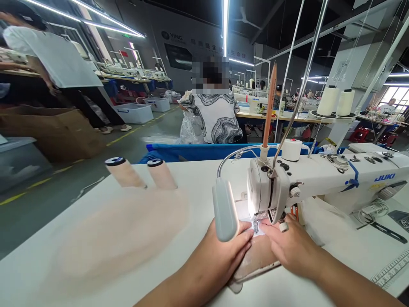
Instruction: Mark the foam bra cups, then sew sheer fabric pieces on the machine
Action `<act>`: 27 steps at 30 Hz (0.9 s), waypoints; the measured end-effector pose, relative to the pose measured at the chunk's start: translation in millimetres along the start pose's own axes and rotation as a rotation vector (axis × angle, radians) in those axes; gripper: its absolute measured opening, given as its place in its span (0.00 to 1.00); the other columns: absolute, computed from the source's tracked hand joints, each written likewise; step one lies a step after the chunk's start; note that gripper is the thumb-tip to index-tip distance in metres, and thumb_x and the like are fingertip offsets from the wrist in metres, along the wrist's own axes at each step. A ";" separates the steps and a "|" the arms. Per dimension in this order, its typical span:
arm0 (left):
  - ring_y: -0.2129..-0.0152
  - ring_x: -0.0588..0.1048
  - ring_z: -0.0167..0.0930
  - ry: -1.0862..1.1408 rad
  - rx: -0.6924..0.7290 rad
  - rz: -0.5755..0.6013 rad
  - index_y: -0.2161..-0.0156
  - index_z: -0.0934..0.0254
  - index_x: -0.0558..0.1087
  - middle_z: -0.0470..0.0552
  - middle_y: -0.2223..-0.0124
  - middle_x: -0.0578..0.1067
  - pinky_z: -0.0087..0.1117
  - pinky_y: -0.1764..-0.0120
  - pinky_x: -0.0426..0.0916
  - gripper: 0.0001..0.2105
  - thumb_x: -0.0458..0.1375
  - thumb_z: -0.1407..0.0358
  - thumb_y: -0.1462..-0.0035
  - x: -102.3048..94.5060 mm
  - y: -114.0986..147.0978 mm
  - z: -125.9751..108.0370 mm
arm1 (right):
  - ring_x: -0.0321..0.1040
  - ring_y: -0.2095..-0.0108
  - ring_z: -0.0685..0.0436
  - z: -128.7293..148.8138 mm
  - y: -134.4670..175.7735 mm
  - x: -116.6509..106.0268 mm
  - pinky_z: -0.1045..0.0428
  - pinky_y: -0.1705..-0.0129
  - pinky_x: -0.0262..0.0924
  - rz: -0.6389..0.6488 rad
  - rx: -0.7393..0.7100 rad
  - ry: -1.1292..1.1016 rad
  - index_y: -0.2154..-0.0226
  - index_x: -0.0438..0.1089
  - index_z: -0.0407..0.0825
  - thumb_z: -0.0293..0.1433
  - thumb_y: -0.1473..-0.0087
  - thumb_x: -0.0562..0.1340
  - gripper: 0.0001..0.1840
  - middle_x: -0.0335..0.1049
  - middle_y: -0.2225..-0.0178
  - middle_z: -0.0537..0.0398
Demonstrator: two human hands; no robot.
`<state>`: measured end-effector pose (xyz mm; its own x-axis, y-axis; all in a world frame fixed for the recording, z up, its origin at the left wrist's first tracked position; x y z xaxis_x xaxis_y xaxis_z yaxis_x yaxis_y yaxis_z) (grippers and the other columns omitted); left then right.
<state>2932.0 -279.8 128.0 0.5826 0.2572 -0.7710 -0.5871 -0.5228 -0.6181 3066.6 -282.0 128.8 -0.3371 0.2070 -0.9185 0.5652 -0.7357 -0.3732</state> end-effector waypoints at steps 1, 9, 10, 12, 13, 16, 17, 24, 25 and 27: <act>0.56 0.77 0.42 -0.024 -0.023 0.006 0.50 0.58 0.80 0.55 0.50 0.82 0.44 0.51 0.70 0.15 0.50 0.67 0.28 2.6 2.9 4.2 | 0.70 0.53 0.35 -0.2 -0.2 -0.6 0.43 0.52 0.70 -0.003 0.006 -0.010 0.45 0.76 0.49 0.20 0.43 0.59 0.25 0.80 0.48 0.46; 0.48 0.76 0.45 -0.106 -0.093 0.039 0.42 0.56 0.74 0.58 0.40 0.77 0.47 0.47 0.73 0.17 0.56 0.67 0.33 12.0 15.3 17.6 | 0.72 0.52 0.34 -3.5 8.9 1.6 0.43 0.51 0.73 -0.097 0.001 -0.076 0.45 0.76 0.51 0.20 0.41 0.59 0.24 0.80 0.49 0.46; 0.47 0.76 0.46 -0.135 -0.099 0.035 0.41 0.56 0.73 0.59 0.39 0.77 0.47 0.48 0.74 0.18 0.57 0.67 0.35 11.2 14.4 17.8 | 0.73 0.51 0.35 -5.0 10.5 3.0 0.43 0.51 0.74 -0.108 0.001 -0.084 0.46 0.76 0.51 0.20 0.41 0.59 0.24 0.80 0.49 0.46; 0.48 0.77 0.47 -0.201 -0.101 0.043 0.41 0.57 0.72 0.59 0.41 0.78 0.47 0.50 0.74 0.21 0.60 0.67 0.39 10.9 11.6 15.4 | 0.75 0.51 0.35 -6.6 12.4 5.6 0.43 0.51 0.74 -0.122 -0.012 -0.090 0.46 0.75 0.52 0.18 0.42 0.59 0.24 0.80 0.49 0.45; 0.49 0.77 0.47 -0.237 -0.108 0.053 0.42 0.57 0.73 0.60 0.42 0.79 0.47 0.51 0.75 0.20 0.62 0.67 0.40 10.8 10.1 13.4 | 0.75 0.51 0.35 -6.0 12.4 6.2 0.43 0.50 0.74 -0.125 -0.027 -0.091 0.46 0.75 0.52 0.18 0.42 0.59 0.25 0.80 0.49 0.45; 0.56 0.80 0.47 -0.338 -0.139 0.166 0.49 0.60 0.77 0.62 0.47 0.82 0.46 0.57 0.75 0.15 0.62 0.67 0.41 14.8 9.0 3.5 | 0.77 0.51 0.37 7.7 10.5 2.1 0.43 0.48 0.74 -0.141 -0.146 -0.140 0.45 0.73 0.53 0.16 0.42 0.57 0.27 0.81 0.50 0.47; 0.60 0.81 0.47 -0.368 -0.155 0.216 0.51 0.61 0.78 0.63 0.49 0.82 0.46 0.60 0.75 0.13 0.62 0.67 0.41 15.4 11.0 -0.7 | 0.77 0.50 0.38 15.9 10.1 -2.0 0.43 0.46 0.74 -0.157 -0.204 -0.176 0.43 0.71 0.53 0.16 0.41 0.57 0.27 0.81 0.50 0.47; 0.75 0.78 0.38 -0.046 -0.099 0.377 0.64 0.56 0.72 0.47 0.68 0.80 0.36 0.72 0.66 0.02 0.61 0.66 0.43 -8.4 31.6 -28.2 | 0.76 0.46 0.40 63.0 11.9 -10.5 0.43 0.44 0.70 -0.082 -0.424 -0.326 0.40 0.69 0.53 0.22 0.39 0.60 0.26 0.81 0.46 0.49; 0.74 0.77 0.38 -0.034 -0.126 0.341 0.63 0.56 0.71 0.48 0.67 0.79 0.36 0.72 0.65 0.03 0.58 0.68 0.42 -15.3 29.9 -20.9 | 0.77 0.48 0.40 65.5 13.1 -9.6 0.43 0.44 0.70 -0.072 -0.442 -0.334 0.41 0.70 0.53 0.22 0.39 0.60 0.25 0.82 0.47 0.50; 0.69 0.76 0.40 -0.044 -0.178 0.226 0.61 0.57 0.70 0.51 0.63 0.78 0.37 0.69 0.67 0.06 0.57 0.70 0.44 -27.0 23.2 -3.0 | 0.78 0.49 0.42 66.3 15.6 -8.3 0.44 0.45 0.70 -0.077 -0.462 -0.359 0.44 0.71 0.52 0.23 0.37 0.61 0.21 0.83 0.49 0.51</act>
<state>2904.4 -301.3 135.0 0.4213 0.1511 -0.8942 -0.5887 -0.7045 -0.3964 3028.3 -337.9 139.2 -0.5782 -0.0421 -0.8148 0.7714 -0.3534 -0.5292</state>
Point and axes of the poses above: each hand's wrist, its own y-axis away from the middle knuckle, its own x-axis out of the palm, z = x × y, the point moved 10 cm from there along -y, towards the middle knuckle
